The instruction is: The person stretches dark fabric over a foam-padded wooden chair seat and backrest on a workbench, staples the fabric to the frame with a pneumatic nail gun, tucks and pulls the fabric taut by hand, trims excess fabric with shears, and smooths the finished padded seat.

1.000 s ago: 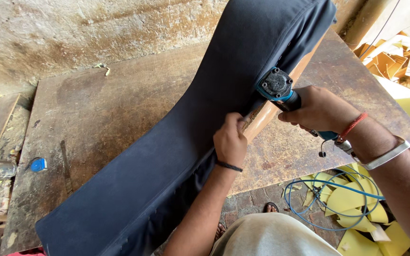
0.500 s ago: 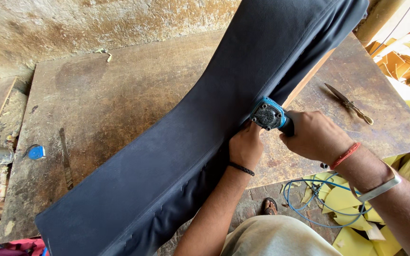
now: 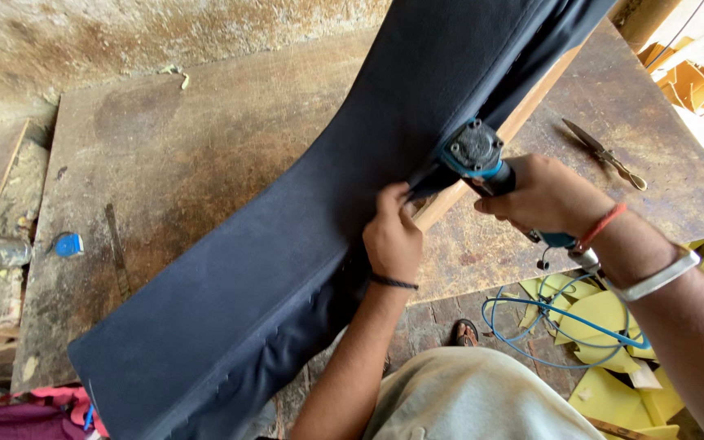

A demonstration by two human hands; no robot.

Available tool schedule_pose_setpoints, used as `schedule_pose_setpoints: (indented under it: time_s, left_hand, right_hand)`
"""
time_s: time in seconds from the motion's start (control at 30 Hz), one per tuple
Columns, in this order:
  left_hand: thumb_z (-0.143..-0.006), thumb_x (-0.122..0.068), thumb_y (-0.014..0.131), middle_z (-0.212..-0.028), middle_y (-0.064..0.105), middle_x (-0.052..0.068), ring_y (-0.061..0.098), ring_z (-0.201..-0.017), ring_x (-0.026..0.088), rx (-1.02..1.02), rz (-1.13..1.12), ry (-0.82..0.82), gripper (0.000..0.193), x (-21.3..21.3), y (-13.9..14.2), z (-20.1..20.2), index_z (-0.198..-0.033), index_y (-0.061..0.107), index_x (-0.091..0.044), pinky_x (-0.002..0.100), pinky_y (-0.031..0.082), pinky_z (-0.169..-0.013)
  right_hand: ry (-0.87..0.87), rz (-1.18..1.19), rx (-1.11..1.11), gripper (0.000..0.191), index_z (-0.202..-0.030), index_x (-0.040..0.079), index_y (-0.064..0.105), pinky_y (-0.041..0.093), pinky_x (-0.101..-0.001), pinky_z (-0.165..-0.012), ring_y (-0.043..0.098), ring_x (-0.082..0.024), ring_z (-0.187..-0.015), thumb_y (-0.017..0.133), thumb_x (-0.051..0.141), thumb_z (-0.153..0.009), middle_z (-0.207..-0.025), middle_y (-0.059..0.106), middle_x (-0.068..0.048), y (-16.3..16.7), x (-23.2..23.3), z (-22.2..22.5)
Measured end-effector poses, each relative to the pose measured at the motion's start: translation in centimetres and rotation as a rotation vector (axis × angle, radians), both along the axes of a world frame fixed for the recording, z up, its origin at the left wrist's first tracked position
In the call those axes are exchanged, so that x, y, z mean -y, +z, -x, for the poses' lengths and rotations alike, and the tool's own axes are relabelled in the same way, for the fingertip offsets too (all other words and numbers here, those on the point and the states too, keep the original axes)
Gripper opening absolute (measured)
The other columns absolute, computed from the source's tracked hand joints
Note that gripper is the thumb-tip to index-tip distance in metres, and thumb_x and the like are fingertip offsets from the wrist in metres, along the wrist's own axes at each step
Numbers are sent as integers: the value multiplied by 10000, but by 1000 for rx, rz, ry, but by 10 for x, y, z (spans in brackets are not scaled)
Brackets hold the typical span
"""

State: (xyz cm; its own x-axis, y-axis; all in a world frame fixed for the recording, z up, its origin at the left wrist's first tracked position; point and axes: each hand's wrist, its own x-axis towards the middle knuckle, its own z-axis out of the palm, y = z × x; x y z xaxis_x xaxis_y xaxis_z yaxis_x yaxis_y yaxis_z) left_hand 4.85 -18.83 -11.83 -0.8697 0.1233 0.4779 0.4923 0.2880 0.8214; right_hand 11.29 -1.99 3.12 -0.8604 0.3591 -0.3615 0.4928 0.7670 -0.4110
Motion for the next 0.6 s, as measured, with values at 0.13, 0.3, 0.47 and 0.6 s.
schedule_pose_setpoints:
  time_s: [0.13, 0.3, 0.47, 0.6]
  left_hand:
    - [-952, 57, 624, -1005, 770, 185, 787, -945, 289, 112, -263, 5, 282, -7, -4, -3, -1200, 578, -70, 379, 626, -760]
    - [-875, 66, 610, -979, 766, 152, 760, -852, 300, -242, 208, -100, 339, -2, -14, -9, -1176, 610, -91, 394, 620, -729]
    - [-892, 54, 596, -986, 756, 151, 748, -861, 310, -264, 260, -109, 327, 1, -22, -9, -1190, 605, -80, 397, 612, -734]
    - [-892, 77, 562, -1108, 747, 171, 741, -1033, 305, -379, 212, -136, 364, 5, -31, -7, -1230, 583, -58, 397, 607, -923]
  right_hand:
    - [21, 15, 33, 294, -822, 18, 751, 537, -390, -580, 661, -238, -541, 789, 308, -860, -603, 701, -123, 9, -2, 4]
    - [74, 15, 60, 347, -785, 22, 714, 511, -387, -560, 638, -228, -505, 817, 345, -859, -547, 672, -117, 16, 11, 7]
    - [65, 40, 41, 285, -883, 52, 714, 549, -388, -573, 678, -224, -548, 812, 314, -830, -624, 707, -109, 6, 24, 12]
    - [120, -123, 73, 304, -972, 91, 743, 573, -383, -644, 731, -228, -628, 811, 362, -851, -697, 753, -116, -6, 30, 16]
